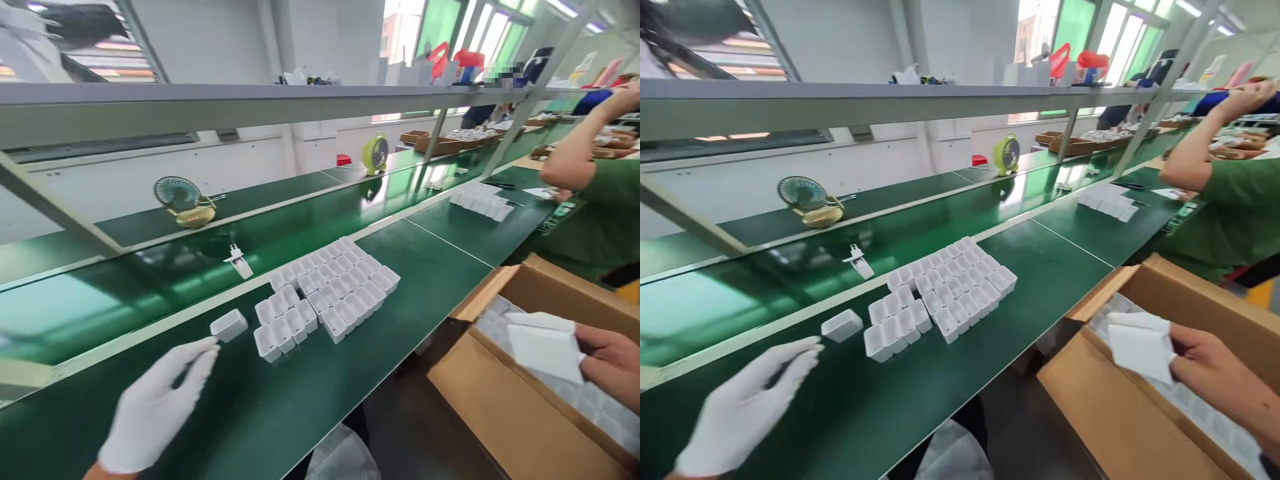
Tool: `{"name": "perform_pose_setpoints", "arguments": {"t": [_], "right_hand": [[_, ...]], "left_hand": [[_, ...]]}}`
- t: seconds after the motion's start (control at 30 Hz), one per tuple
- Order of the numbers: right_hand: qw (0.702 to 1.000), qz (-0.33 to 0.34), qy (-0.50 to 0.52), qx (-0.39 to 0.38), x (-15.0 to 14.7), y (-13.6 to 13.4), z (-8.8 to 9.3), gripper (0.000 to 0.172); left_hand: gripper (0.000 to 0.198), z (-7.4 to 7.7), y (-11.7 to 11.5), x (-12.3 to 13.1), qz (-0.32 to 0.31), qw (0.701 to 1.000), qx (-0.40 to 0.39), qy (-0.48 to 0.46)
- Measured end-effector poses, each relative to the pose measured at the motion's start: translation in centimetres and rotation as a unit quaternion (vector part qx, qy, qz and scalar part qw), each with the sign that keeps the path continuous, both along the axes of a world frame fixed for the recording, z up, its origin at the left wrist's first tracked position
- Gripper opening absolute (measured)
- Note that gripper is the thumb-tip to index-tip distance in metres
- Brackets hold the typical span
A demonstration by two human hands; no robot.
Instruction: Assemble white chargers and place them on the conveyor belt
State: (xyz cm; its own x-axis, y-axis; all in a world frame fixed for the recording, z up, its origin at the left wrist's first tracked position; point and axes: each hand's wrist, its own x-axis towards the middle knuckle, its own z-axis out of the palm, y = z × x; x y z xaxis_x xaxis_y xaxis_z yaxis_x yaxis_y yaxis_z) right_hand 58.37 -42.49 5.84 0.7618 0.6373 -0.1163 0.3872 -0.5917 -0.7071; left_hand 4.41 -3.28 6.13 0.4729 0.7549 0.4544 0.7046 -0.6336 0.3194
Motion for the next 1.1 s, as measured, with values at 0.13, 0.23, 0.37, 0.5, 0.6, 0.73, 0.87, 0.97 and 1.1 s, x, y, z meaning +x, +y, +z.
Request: {"name": "perform_pose_setpoints", "arguments": {"t": [0.13,0.23,0.37,0.5,0.6,0.73,0.87,0.97,1.1], "right_hand": [[0.962,0.269,0.042,0.021,-11.8,13.0,2.0,0.046],[0.902,0.424,-0.071,-0.036,-20.5,19.9,2.7,0.032],[0.834,0.489,-0.221,-0.131,-26.1,24.5,1.8,0.028],[0.838,0.472,-0.236,-0.141,-27.6,26.2,0.8,0.027],[0.870,0.431,-0.212,-0.112,-27.9,26.1,0.3,0.020],[0.912,0.380,-0.154,-0.013,-27.7,23.9,-1.2,0.025],[0.920,0.369,-0.120,0.044,-27.7,21.6,-4.1,0.070],[0.923,0.356,-0.126,0.076,-28.1,21.2,-6.2,0.071],[0.913,0.330,-0.183,0.153,-28.9,22.1,-8.0,0.056]], "left_hand": [[0.030,-2.1,-1.1,2.1,-0.151,0.980,-0.026,0.126],[0.038,-3.0,-1.8,3.5,-0.158,0.976,-0.040,0.144],[0.041,-3.1,-1.7,3.8,-0.152,0.974,-0.076,0.152],[0.052,-3.0,-1.0,4.0,-0.123,0.975,-0.125,0.135],[0.072,-3.1,-0.3,4.5,-0.119,0.974,-0.168,0.098],[0.078,-3.4,0.6,5.2,-0.135,0.970,-0.192,0.056],[0.076,-3.5,1.4,5.8,-0.144,0.968,-0.198,0.056],[0.073,-3.7,1.5,6.1,-0.151,0.966,-0.197,0.067],[0.065,-4.3,1.4,6.5,-0.120,0.967,-0.213,0.067]]}}
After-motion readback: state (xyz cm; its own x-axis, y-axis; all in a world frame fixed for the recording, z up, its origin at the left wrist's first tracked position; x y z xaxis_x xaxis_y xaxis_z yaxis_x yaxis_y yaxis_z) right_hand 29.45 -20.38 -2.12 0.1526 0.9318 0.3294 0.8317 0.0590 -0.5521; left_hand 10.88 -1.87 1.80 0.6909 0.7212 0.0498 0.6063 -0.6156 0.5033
